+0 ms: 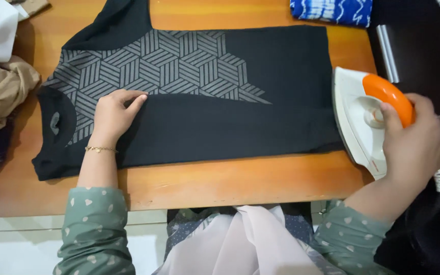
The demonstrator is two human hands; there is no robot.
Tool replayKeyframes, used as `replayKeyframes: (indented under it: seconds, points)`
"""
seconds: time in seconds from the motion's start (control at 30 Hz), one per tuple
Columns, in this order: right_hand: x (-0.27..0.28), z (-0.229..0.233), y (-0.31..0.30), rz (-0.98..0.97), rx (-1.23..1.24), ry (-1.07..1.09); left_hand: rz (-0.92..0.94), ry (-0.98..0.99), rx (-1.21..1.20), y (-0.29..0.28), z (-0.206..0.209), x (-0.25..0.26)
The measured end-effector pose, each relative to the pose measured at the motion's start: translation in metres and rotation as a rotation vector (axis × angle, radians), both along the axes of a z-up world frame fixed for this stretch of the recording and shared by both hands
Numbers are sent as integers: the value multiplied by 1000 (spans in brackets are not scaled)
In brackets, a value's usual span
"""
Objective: Ironing and folding a black t-shirt on a wooden table
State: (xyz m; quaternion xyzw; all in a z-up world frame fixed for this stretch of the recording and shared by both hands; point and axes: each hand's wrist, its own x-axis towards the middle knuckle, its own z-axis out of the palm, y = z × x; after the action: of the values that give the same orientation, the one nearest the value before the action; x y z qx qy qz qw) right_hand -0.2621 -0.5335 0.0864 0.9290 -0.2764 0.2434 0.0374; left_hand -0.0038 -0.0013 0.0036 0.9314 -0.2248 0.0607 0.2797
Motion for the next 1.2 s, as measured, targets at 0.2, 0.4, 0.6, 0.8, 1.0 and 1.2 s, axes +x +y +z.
replayKeyframes:
  seconds: [0.2, 0.4, 0.6, 0.8, 1.0, 1.2]
  points:
    - [14, -7, -24, -131, 76, 125, 2, -110, 47, 2, -9, 2]
    - [43, -9, -38, -185, 84, 179, 33, -144, 65, 0, -4, -2]
    - [59, -37, -70, -159, -209, 108, 430, -86, 301, 36, -4, 6]
    - [71, -28, -49, -147, -125, 74, 582, 488, 269, 27, 41, -5]
    - [80, -32, -57, -124, -63, 66, 604, 408, 265, 36, 38, -3]
    - [80, 11, -21, -11, 238, 46, 574, 580, 453, 26, 67, 7]
